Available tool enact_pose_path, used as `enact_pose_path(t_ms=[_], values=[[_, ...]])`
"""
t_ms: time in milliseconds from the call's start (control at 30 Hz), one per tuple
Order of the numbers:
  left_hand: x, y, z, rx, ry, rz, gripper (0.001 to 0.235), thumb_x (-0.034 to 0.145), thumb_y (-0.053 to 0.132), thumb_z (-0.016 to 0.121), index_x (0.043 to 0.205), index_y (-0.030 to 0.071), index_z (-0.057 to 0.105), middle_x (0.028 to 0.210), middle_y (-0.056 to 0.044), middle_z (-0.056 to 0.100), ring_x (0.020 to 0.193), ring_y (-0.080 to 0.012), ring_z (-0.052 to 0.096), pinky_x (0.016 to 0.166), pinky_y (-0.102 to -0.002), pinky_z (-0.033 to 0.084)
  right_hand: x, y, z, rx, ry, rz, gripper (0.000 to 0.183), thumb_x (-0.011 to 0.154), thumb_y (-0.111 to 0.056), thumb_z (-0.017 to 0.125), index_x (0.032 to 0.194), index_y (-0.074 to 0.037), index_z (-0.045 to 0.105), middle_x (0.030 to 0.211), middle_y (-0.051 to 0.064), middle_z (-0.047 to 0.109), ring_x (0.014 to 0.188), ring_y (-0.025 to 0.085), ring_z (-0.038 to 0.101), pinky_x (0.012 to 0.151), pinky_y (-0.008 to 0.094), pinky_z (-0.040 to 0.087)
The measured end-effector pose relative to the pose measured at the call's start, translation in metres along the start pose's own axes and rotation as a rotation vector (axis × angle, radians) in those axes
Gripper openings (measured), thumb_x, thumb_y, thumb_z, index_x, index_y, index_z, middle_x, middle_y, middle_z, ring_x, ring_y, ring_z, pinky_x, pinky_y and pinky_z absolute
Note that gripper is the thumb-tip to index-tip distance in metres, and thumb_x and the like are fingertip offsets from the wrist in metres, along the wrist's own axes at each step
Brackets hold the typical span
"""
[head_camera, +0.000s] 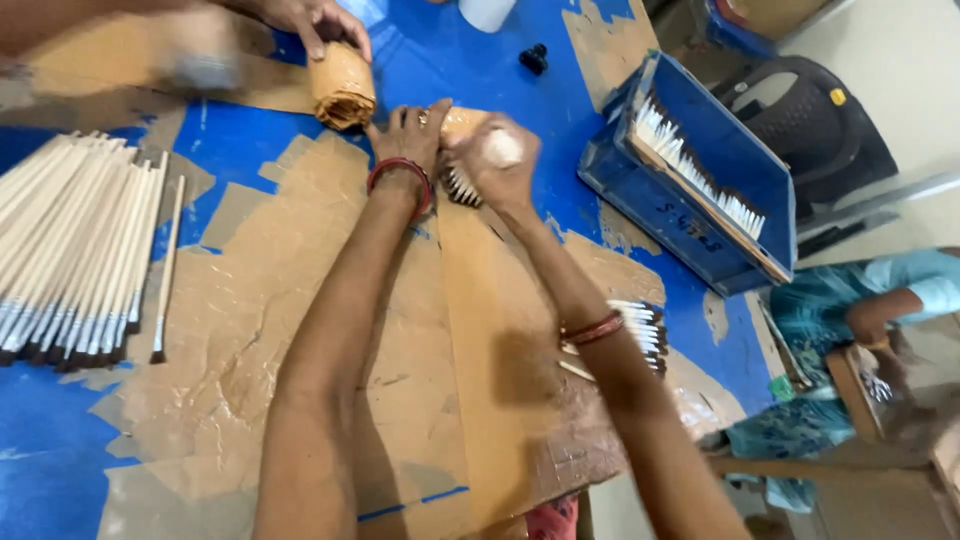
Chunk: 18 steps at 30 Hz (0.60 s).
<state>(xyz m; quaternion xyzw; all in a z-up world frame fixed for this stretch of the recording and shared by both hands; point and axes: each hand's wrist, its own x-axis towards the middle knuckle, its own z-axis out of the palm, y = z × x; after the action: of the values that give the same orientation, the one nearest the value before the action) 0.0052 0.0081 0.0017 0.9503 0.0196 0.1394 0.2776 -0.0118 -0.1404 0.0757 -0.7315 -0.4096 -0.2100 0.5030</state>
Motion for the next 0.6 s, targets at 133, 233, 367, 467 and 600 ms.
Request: enact_pose_path(t_ms=[133, 233, 367, 467, 600], values=[[-0.006, 0.010, -0.021, -0.023, 0.008, -0.003, 0.078, 0.089, 0.043, 0.075, 0.153, 0.033, 0.033, 0.144, -0.007, 0.052, 0.139, -0.0283, 0.039, 0.105, -0.072, 0.029, 0.023, -0.047, -0.015, 0.090, -0.158, 0.338, 0.027, 0.084, 0.004, 0.084, 0.079, -0.006, 0.059, 0.072, -0.001, 0.060, 0.065, 0.010, 0.061, 0.054, 0.027, 0.052], [-0.017, 0.008, -0.021, -0.011, 0.028, 0.005, 0.078, 0.089, 0.041, 0.075, 0.153, 0.032, 0.033, 0.144, -0.007, 0.052, 0.138, -0.0304, 0.039, 0.103, -0.072, 0.029, -0.024, -0.043, -0.016, 0.272, 0.351, 0.178, 0.031, 0.092, 0.008, 0.077, 0.082, -0.008, 0.052, 0.068, 0.002, 0.061, 0.062, 0.012, 0.058, 0.061, 0.028, 0.053], [-0.013, 0.014, -0.027, 0.002, -0.002, -0.007, 0.076, 0.091, 0.046, 0.074, 0.154, 0.034, 0.033, 0.145, -0.008, 0.051, 0.140, -0.0292, 0.039, 0.106, -0.074, 0.027, -0.096, -0.094, -0.046, 0.361, -0.031, 0.169, 0.027, 0.088, 0.007, 0.075, 0.081, -0.008, 0.053, 0.079, 0.003, 0.059, 0.075, 0.012, 0.058, 0.066, 0.029, 0.050], [-0.012, 0.012, -0.015, 0.018, -0.002, 0.007, 0.081, 0.088, 0.047, 0.075, 0.155, 0.033, 0.031, 0.145, -0.009, 0.050, 0.138, -0.0305, 0.038, 0.104, -0.075, 0.024, -0.164, -0.141, -0.093, 0.430, -0.105, 0.344, 0.027, 0.097, -0.004, 0.073, 0.076, -0.009, 0.057, 0.074, 0.006, 0.061, 0.068, 0.014, 0.058, 0.063, 0.031, 0.049], [-0.014, 0.005, -0.013, 0.011, 0.027, 0.003, 0.078, 0.091, 0.046, 0.075, 0.156, 0.033, 0.033, 0.145, -0.011, 0.051, 0.139, -0.0315, 0.038, 0.105, -0.075, 0.025, -0.300, -0.175, -0.137, 0.469, -0.141, 0.363, 0.030, 0.099, -0.010, 0.072, 0.074, -0.009, 0.056, 0.067, 0.006, 0.059, 0.059, 0.018, 0.058, 0.060, 0.037, 0.050]])
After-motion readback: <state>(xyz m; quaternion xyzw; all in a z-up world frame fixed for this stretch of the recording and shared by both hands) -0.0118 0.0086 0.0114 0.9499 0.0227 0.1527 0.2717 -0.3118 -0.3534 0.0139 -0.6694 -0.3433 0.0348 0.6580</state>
